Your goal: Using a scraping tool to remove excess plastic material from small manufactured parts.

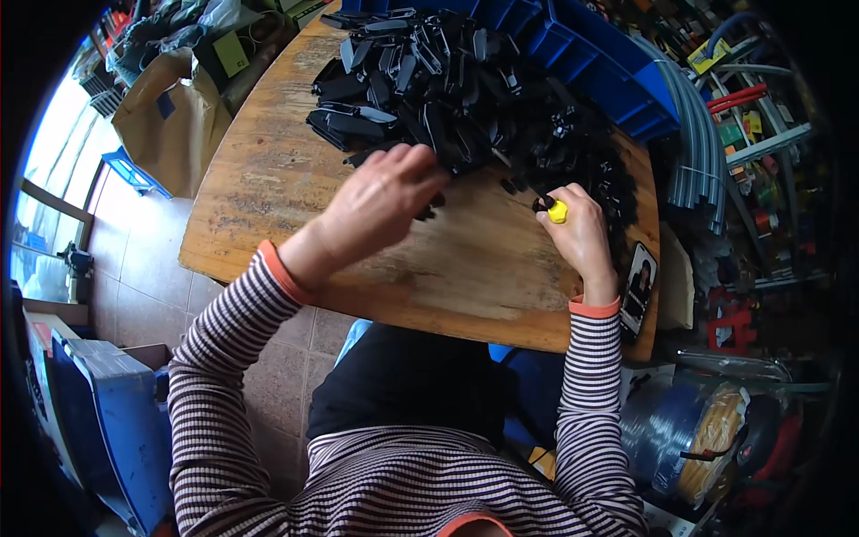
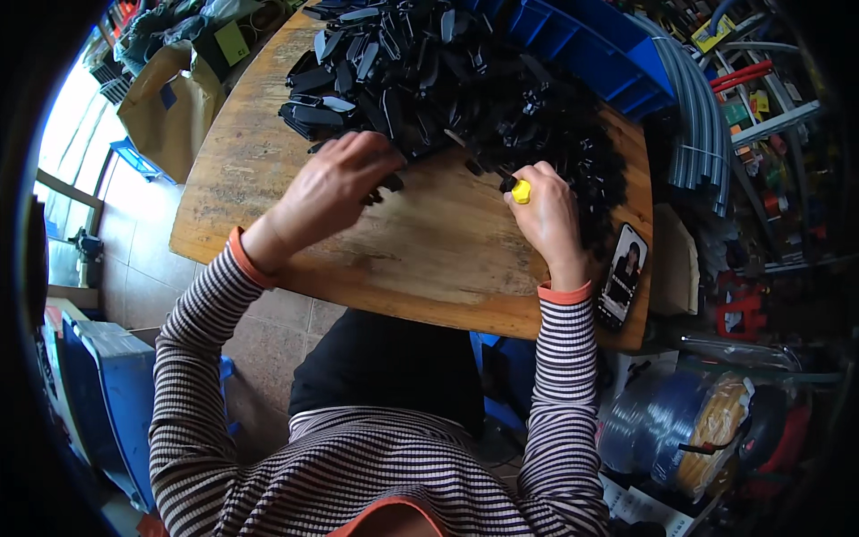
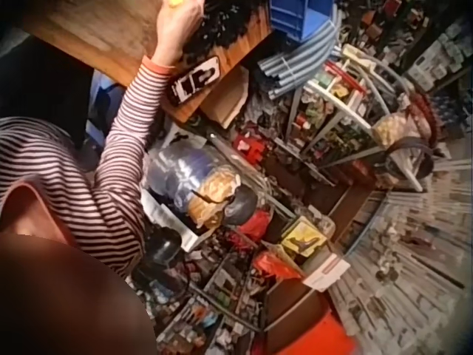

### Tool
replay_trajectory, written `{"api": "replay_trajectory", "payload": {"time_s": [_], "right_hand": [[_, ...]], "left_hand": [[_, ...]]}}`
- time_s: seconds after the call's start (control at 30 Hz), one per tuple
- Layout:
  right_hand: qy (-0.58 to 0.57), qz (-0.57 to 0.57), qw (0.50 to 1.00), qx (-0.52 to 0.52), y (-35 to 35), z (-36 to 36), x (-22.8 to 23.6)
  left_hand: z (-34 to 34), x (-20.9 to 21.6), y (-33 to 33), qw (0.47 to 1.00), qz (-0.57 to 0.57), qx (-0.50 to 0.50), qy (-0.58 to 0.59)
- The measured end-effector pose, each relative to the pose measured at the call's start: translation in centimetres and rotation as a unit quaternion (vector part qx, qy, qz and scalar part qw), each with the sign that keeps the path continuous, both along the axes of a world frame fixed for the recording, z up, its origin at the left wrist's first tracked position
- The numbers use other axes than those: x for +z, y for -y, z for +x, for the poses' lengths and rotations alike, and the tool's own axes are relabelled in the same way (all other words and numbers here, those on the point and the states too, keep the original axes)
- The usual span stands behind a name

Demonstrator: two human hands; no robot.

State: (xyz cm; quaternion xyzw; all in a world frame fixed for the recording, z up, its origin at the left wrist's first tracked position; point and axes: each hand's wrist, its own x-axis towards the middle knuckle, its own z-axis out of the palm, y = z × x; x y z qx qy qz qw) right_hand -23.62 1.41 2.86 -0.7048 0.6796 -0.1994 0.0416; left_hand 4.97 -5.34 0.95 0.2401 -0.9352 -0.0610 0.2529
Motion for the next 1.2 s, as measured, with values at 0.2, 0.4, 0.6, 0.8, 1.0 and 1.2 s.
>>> {"api": "replay_trajectory", "payload": {"time_s": [0.2, 0.4, 0.6, 0.8, 1.0, 1.2], "right_hand": [[0.070, -0.047, 0.996, -0.030, -0.9, 0.1, 0.7], [0.140, -0.099, 0.985, 0.001, -3.0, 0.7, 1.7], [0.075, -0.041, 0.996, 0.007, -3.0, 2.2, 1.0], [0.078, -0.022, 0.996, 0.041, -2.8, 1.7, -0.2], [0.164, -0.024, 0.986, 0.036, -3.2, 1.8, 0.8], [0.179, -0.043, 0.982, 0.052, -2.6, 2.7, 0.5]], "left_hand": [[0.5, -0.4, 1.3, 0.992, -0.106, 0.028, 0.054], [2.4, 0.1, 0.6, 1.000, -0.012, 0.004, 0.029], [-3.2, 0.7, -3.6, 0.982, -0.181, -0.006, 0.051], [-5.5, -0.6, -6.7, 0.985, -0.126, -0.101, 0.059], [-4.0, 0.2, -3.9, 0.989, -0.044, -0.139, -0.032], [-5.3, -0.4, -4.9, 0.983, 0.073, -0.168, -0.016]]}}
